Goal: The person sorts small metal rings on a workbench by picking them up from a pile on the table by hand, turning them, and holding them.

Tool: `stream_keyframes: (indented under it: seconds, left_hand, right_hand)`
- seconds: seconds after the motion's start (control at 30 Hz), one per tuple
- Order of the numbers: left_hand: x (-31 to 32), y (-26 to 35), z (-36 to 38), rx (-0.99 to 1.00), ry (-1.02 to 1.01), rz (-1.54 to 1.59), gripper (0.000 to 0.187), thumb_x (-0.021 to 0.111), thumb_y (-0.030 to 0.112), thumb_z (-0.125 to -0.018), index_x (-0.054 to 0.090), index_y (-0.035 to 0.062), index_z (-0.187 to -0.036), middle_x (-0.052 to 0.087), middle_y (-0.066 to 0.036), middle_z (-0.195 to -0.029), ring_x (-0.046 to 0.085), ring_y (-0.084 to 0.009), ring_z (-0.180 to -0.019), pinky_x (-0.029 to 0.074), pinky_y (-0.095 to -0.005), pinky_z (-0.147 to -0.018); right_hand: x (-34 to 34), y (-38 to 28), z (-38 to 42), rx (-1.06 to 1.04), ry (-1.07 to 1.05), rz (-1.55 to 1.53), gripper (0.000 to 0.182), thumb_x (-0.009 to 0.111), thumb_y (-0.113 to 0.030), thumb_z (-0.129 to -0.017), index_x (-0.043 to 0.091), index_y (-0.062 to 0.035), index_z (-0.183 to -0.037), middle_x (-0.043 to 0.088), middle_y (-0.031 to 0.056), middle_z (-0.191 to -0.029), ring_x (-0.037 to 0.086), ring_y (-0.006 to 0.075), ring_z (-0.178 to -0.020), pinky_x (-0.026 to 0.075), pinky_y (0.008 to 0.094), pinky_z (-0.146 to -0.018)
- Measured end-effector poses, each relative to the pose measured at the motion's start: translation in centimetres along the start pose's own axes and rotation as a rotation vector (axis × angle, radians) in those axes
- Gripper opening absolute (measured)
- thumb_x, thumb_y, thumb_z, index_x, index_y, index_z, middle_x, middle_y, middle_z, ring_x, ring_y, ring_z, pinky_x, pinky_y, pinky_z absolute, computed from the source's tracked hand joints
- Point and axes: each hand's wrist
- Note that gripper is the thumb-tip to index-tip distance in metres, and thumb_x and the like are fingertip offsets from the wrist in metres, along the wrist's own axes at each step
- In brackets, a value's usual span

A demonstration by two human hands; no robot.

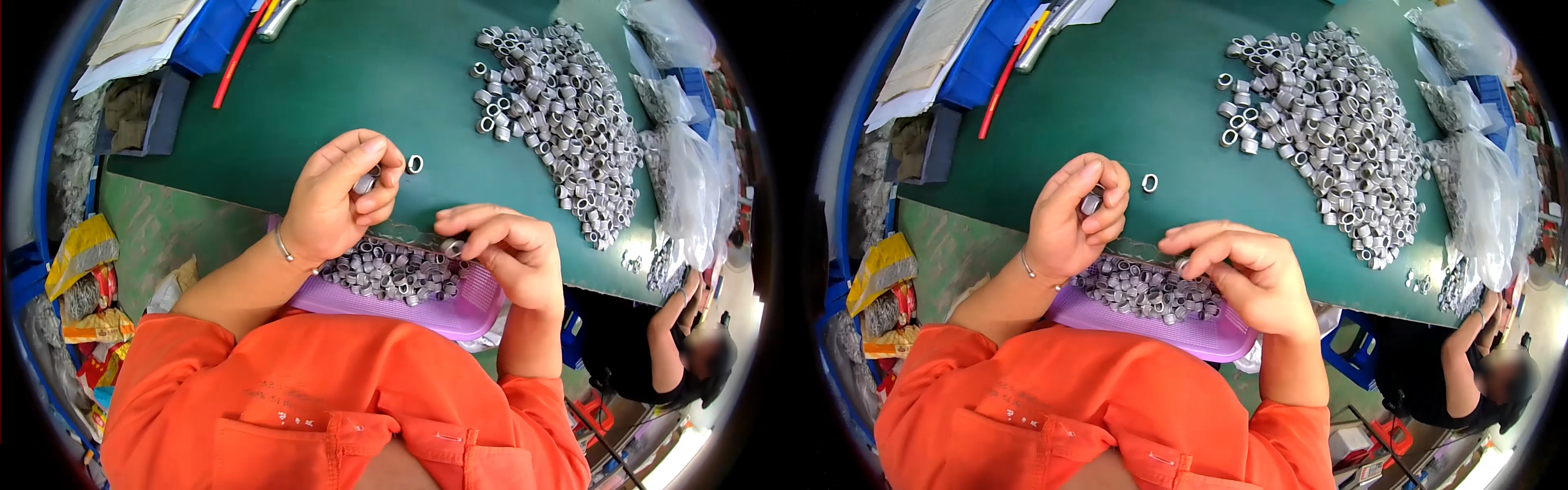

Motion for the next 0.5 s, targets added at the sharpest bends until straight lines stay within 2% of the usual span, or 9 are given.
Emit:
stream_keyframes:
  seconds: [0.03,0.1,0.13,0.23,0.27,0.3,0.37,0.4,0.5]
  left_hand:
    - [0.0,-0.1,0.0,0.022,-0.016,0.035,0.021,0.045,0.019,-0.095,0.053,0.0017,-0.088,0.050,-0.005,-0.077,0.038,-0.0054,-0.051,0.030,-0.0183,-0.043]
    - [-0.1,0.0,0.1,0.036,-0.016,0.026,0.021,0.043,0.018,-0.095,0.053,0.0017,-0.088,0.049,-0.005,-0.076,0.037,-0.0054,-0.050,0.030,-0.0184,-0.043]
    - [0.0,0.0,0.1,0.045,-0.018,0.034,0.021,0.043,0.019,-0.095,0.053,0.0017,-0.088,0.049,-0.005,-0.076,0.037,-0.0054,-0.050,0.030,-0.0184,-0.043]
    - [-0.1,-0.3,0.1,0.052,-0.011,0.035,0.021,0.043,0.019,-0.095,0.053,0.0016,-0.087,0.049,-0.005,-0.076,0.037,-0.0053,-0.050,0.030,-0.0183,-0.043]
    - [-0.1,-0.2,0.1,0.051,-0.001,0.028,0.022,0.043,0.019,-0.095,0.053,0.0016,-0.087,0.049,-0.005,-0.076,0.037,-0.0052,-0.049,0.030,-0.0182,-0.043]
    - [0.0,-0.1,0.1,0.055,-0.002,0.026,0.022,0.043,0.019,-0.095,0.053,0.0016,-0.087,0.049,-0.005,-0.076,0.037,-0.0052,-0.049,0.030,-0.0182,-0.043]
    - [0.3,-0.3,0.2,0.068,0.018,-0.036,0.023,0.037,0.019,-0.097,0.051,0.0042,-0.087,0.045,-0.005,-0.077,0.031,-0.0041,-0.047,0.026,-0.0171,-0.040]
    - [0.3,-0.3,0.1,0.066,0.013,-0.030,0.023,0.037,0.019,-0.097,0.051,0.0042,-0.087,0.045,-0.005,-0.077,0.031,-0.0041,-0.047,0.026,-0.0171,-0.040]
    - [0.2,-0.2,0.0,0.054,0.003,-0.046,0.023,0.037,0.020,-0.096,0.051,0.0042,-0.086,0.045,-0.005,-0.077,0.031,-0.0042,-0.046,0.026,-0.0170,-0.040]
  right_hand:
    - [0.2,-0.6,-0.3,-0.007,-0.017,0.192,0.021,0.052,0.016,-0.073,0.062,0.0012,-0.084,0.063,0.0136,-0.098,0.060,0.0199,-0.083,0.047,0.0300,-0.071]
    - [1.6,-0.3,-2.3,-0.198,0.134,0.557,0.021,0.056,0.011,-0.073,0.062,-0.0005,-0.090,0.059,0.0121,-0.088,0.056,0.0225,-0.077,0.045,0.0309,-0.067]
    - [2.5,-0.3,-3.2,-0.186,0.211,0.614,0.021,0.061,0.006,-0.074,0.060,-0.0005,-0.094,0.053,0.0116,-0.083,0.054,0.0268,-0.079,0.045,0.0316,-0.069]
    - [2.8,1.9,-5.4,-0.278,0.197,0.833,0.027,0.064,0.003,-0.072,0.058,-0.0009,-0.098,0.053,0.0126,-0.087,0.053,0.0295,-0.082,0.045,0.0355,-0.072]
    - [2.7,2.0,-5.3,-0.252,0.211,0.769,0.028,0.065,0.004,-0.071,0.058,-0.0001,-0.097,0.053,0.0134,-0.086,0.055,0.0310,-0.081,0.046,0.0347,-0.070]
    - [2.6,1.7,-5.1,-0.188,0.226,0.627,0.024,0.063,0.006,-0.074,0.058,0.0013,-0.097,0.058,0.0111,-0.086,0.059,0.0247,-0.076,0.048,0.0310,-0.067]
    - [2.2,1.5,-4.4,0.124,0.260,-0.050,0.021,0.059,0.009,-0.078,0.057,0.0036,-0.098,0.062,0.0099,-0.089,0.062,0.0169,-0.076,0.050,0.0272,-0.067]
    - [1.7,1.3,-4.1,0.135,0.224,-0.228,0.020,0.056,0.010,-0.082,0.056,0.0053,-0.101,0.063,0.0125,-0.094,0.063,0.0146,-0.081,0.053,0.0263,-0.071]
    - [1.2,1.1,-3.2,0.165,0.222,-0.416,0.023,0.056,0.011,-0.081,0.055,0.0059,-0.103,0.063,0.0161,-0.095,0.064,0.0187,-0.083,0.054,0.0265,-0.071]
Point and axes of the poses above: each hand's wrist, its own z-axis away from the middle knuckle, its own x-axis out of the palm, y = z × x
